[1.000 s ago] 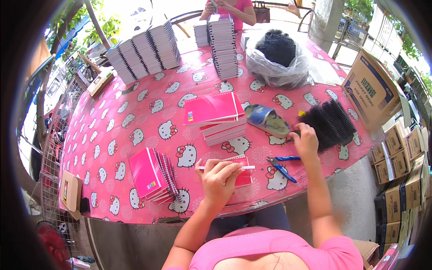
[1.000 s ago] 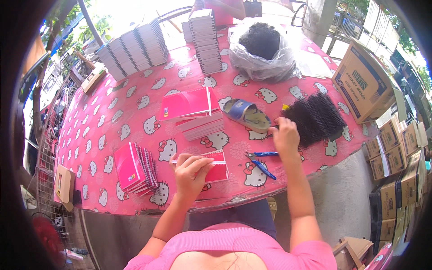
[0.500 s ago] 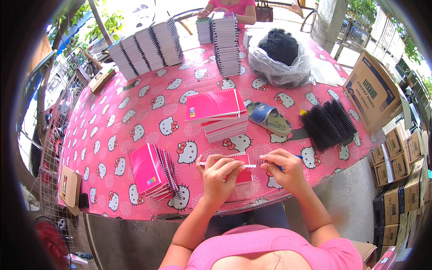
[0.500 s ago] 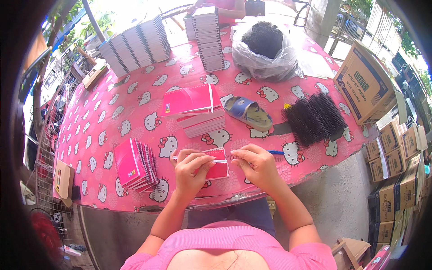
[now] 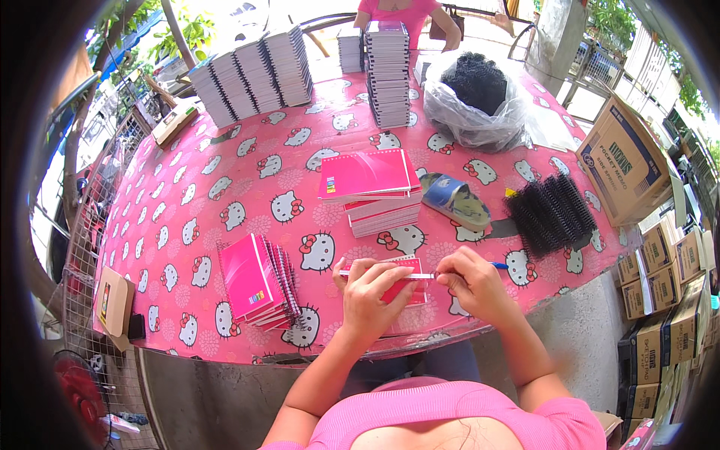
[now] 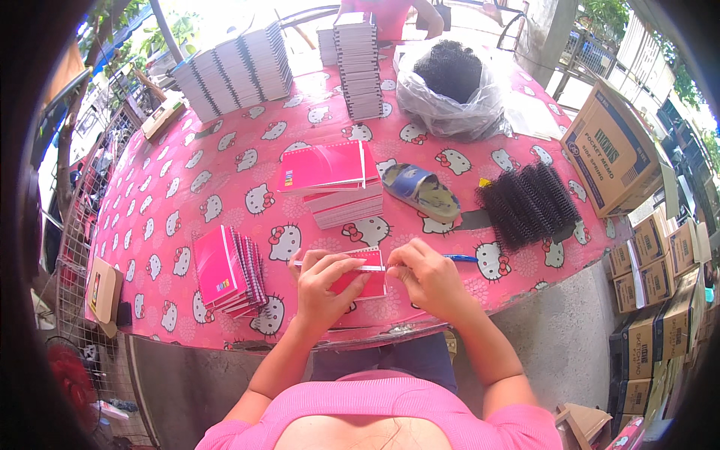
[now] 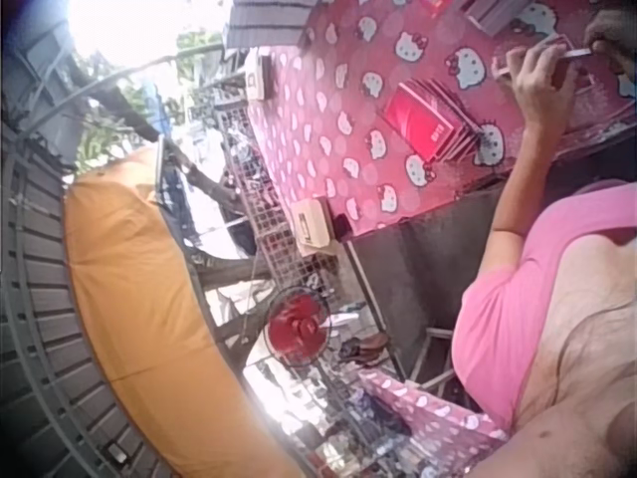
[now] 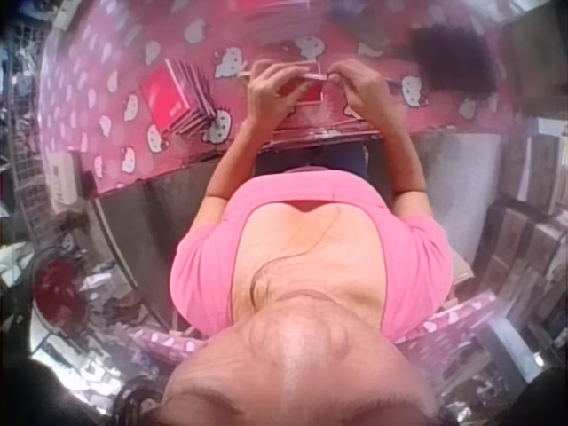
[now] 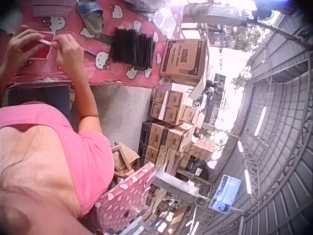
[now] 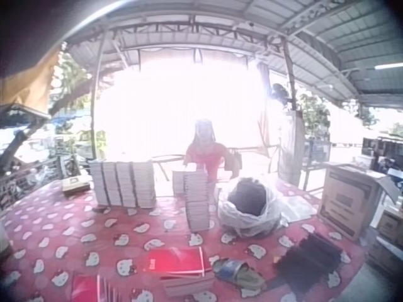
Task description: The person assembles notebooks by threading plastic spiral coils through the punched holes of the paper stacks and covers by hand, then uses blue pliers to trim the excess coil.
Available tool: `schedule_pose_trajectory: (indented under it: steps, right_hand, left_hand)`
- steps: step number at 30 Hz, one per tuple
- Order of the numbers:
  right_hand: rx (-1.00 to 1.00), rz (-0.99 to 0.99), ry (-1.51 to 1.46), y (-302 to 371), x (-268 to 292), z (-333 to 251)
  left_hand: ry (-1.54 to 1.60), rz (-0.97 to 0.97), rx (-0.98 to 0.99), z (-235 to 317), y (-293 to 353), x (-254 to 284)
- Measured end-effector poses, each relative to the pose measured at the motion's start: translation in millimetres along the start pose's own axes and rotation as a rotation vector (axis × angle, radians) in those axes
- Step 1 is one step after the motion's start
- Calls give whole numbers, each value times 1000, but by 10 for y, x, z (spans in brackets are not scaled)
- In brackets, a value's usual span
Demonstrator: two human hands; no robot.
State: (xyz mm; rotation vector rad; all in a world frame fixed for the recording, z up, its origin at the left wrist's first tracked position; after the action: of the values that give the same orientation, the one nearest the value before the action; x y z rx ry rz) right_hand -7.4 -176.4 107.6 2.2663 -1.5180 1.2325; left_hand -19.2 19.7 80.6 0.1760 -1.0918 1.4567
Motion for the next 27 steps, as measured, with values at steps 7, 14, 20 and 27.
schedule_pose_trajectory:
  steps: [7, 14, 20, 27]
  right_hand:
    - [-119, -112, 141, -44, -70, 10]
    - [-481, -131, 701, -589, 211, 1292]
    - [-296, 178, -195, -141, 487, 1370]
    - [-203, -101, -400, -56, 295, 733]
  left_hand:
    - [-14, -3, 2, -55, 52, -23]
    - [26, -19, -65, -66, 69, -43]
    - [101, -3, -87, -112, 35, -101]
    - [135, -26, -117, -99, 13, -131]
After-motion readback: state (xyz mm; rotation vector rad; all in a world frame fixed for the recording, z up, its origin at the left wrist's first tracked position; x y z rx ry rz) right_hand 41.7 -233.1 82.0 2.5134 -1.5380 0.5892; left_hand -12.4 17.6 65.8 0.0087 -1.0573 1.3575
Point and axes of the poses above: each hand's wrist, its own y-axis away from the middle knuckle, its own x-axis out of the back of the hand, z = x × y, the point moved 1 cm from there along -y, towards the middle knuckle, and after that the axes turned 8 degrees about -z, right-handed, at the moved point
